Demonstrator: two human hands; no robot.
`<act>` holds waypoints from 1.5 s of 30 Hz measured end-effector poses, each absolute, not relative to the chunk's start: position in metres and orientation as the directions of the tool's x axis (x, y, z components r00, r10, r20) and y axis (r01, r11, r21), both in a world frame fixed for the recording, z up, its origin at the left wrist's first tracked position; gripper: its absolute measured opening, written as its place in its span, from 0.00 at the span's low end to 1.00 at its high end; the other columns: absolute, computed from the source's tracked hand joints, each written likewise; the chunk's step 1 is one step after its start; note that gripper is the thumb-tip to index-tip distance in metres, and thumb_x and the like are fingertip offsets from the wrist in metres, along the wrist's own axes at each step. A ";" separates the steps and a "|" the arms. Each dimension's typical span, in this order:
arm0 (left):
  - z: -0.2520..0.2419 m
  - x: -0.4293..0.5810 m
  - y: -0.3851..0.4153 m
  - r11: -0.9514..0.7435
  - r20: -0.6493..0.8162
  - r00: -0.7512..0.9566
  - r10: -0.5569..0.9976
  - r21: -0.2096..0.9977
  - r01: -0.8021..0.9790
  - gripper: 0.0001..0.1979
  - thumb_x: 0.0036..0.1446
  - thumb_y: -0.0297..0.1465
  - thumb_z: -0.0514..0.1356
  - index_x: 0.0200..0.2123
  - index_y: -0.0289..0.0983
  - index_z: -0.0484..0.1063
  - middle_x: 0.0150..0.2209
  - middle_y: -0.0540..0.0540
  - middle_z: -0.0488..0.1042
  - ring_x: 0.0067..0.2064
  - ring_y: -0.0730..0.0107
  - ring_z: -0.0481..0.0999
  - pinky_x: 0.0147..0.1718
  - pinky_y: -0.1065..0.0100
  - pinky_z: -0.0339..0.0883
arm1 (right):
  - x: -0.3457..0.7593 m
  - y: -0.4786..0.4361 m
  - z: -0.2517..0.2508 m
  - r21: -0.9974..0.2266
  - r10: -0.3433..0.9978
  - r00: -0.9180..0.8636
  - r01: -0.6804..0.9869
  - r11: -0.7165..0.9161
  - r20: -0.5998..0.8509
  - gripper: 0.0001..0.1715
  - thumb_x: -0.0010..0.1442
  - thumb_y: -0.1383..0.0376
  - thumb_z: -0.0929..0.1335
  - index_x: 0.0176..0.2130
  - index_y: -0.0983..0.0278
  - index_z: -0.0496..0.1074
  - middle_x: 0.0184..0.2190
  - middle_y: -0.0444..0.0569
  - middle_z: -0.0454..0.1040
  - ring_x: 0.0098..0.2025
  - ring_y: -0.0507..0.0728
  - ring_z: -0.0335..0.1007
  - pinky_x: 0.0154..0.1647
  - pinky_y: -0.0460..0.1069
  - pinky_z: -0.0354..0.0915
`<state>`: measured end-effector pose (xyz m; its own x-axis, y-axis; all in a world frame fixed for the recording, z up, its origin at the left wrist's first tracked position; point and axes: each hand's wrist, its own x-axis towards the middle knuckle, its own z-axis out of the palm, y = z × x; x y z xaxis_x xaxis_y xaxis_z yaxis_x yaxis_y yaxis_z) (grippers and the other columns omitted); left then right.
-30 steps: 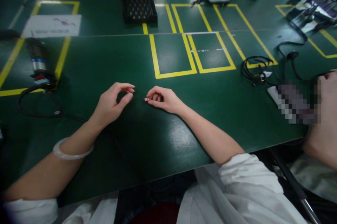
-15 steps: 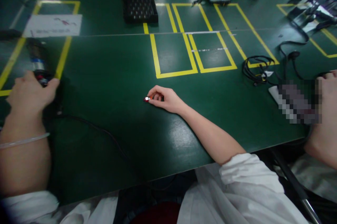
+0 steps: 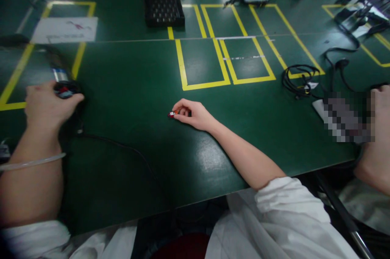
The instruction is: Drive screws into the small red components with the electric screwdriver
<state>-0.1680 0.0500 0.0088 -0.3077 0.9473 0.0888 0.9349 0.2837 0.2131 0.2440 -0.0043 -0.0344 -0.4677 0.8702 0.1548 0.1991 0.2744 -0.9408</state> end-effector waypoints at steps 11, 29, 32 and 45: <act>0.001 -0.092 0.037 -0.020 0.143 -0.014 0.990 0.233 0.972 0.35 0.58 0.47 0.63 0.65 0.37 0.64 0.55 0.36 0.66 0.55 0.42 0.70 0.50 0.42 0.72 | 0.243 -0.004 -0.036 -0.941 0.883 -0.437 0.194 0.278 0.171 0.13 0.63 0.59 0.72 0.44 0.65 0.74 0.33 0.45 0.75 0.32 0.51 0.69 0.33 0.46 0.65; -0.008 0.022 -0.018 -0.456 0.214 0.407 0.888 0.300 0.838 0.37 0.56 0.36 0.63 0.68 0.35 0.61 0.57 0.35 0.69 0.55 0.47 0.74 0.51 0.56 0.73 | 0.241 -0.002 -0.036 -0.922 0.917 -0.293 0.197 0.334 0.270 0.10 0.60 0.61 0.71 0.40 0.62 0.69 0.31 0.42 0.70 0.29 0.50 0.65 0.30 0.46 0.64; -0.009 0.025 -0.021 -0.472 0.211 0.424 0.881 0.312 0.824 0.37 0.56 0.37 0.63 0.68 0.36 0.61 0.57 0.35 0.70 0.54 0.47 0.75 0.50 0.56 0.73 | 0.241 -0.002 -0.037 -0.913 0.908 -0.322 0.216 0.346 0.268 0.10 0.59 0.62 0.71 0.41 0.62 0.68 0.32 0.43 0.71 0.29 0.50 0.66 0.30 0.47 0.63; -0.007 0.027 -0.023 -0.465 0.201 0.421 0.885 0.316 0.827 0.37 0.56 0.37 0.63 0.68 0.34 0.61 0.57 0.34 0.70 0.53 0.47 0.75 0.49 0.56 0.74 | 0.242 -0.003 -0.038 -0.785 0.811 -0.468 0.324 0.528 0.353 0.04 0.63 0.67 0.70 0.37 0.63 0.70 0.36 0.46 0.69 0.33 0.53 0.66 0.36 0.49 0.64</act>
